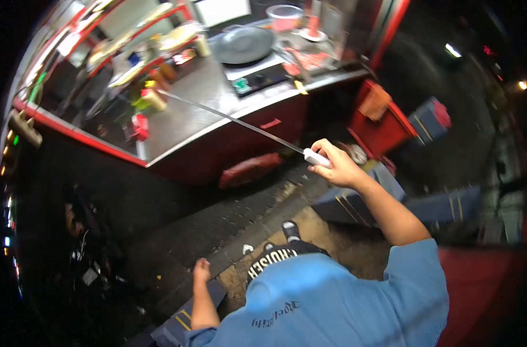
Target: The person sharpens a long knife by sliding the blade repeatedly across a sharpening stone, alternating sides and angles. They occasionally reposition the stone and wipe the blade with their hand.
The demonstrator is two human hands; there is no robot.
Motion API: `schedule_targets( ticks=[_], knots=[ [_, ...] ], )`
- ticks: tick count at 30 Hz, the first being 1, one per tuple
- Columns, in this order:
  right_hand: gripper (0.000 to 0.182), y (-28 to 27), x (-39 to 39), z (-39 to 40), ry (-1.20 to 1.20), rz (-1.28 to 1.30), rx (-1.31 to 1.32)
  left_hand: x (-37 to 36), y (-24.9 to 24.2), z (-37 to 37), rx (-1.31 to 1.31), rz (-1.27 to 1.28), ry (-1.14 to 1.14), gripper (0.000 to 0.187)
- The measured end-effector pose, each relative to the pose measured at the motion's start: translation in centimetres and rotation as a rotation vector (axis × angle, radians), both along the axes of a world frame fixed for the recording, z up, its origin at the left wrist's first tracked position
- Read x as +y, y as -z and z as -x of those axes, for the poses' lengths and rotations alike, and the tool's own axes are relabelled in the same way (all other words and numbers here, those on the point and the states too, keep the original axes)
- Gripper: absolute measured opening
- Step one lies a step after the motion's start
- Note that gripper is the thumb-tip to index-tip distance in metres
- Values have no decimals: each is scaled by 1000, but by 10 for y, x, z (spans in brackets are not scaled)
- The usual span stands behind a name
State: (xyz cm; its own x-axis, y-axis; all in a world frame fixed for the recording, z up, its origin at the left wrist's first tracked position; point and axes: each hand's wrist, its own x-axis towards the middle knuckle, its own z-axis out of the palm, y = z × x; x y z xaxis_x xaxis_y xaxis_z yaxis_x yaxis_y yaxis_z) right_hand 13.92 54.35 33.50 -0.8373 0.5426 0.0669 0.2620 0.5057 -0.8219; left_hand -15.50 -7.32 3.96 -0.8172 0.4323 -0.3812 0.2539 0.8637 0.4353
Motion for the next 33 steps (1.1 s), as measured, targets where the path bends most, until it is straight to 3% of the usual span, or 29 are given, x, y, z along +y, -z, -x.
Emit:
schedule_targets(
  ticks=[1,3,4,5,8,9,12,13,14,16,17,19,20,22,26,29,31,33],
  knots=[
    [35,-17,-9,-57,9,131,-40,35,30,-13,-186,-116,-86,38],
    [32,-19,-50,-133,45,3,59,67,47,2,-79,-106,-69,34],
    [32,-30,-76,-164,172,245,-87,88,47,12,-68,-44,-85,33],
    [29,-27,-100,-190,273,373,-48,115,42,22,-76,-41,-27,35],
    [27,4,-162,-254,557,504,119,203,79,17,-169,-337,120,39],
    [26,10,-177,-269,657,513,131,242,68,-6,-190,-382,188,39],
    [23,26,-215,-302,854,536,259,334,-26,-127,-380,-522,419,41],
    [24,32,-222,-310,934,527,292,353,-99,-180,-410,-505,522,41],
    [24,30,-227,-315,985,519,300,367,-103,-218,-407,-564,674,42],
    [27,25,-227,-327,1057,507,321,372,-163,-298,-725,-578,863,43],
    [27,22,-227,-331,1066,497,330,370,-189,-324,-832,-573,1133,49],
    [28,13,-221,-339,1076,478,404,355,-208,-366,-1540,-540,1418,52],
    [28,13,-217,-347,1075,469,408,358,-210,-372,-1535,-546,1426,52],
    [31,15,-208,-366,1034,472,422,370,-211,-386,-1671,-156,1362,58],
    [30,16,-188,-404,969,524,446,403,-212,-411,-1015,-321,1187,43],
    [28,38,-161,-445,973,478,400,433,-182,-443,-1073,-510,838,35],
    [26,48,-136,-474,920,540,425,455,-173,-473,-715,-801,700,49],
    [23,55,-102,-504,870,602,395,479,-172,-503,-387,-815,513,62]
  ],
)
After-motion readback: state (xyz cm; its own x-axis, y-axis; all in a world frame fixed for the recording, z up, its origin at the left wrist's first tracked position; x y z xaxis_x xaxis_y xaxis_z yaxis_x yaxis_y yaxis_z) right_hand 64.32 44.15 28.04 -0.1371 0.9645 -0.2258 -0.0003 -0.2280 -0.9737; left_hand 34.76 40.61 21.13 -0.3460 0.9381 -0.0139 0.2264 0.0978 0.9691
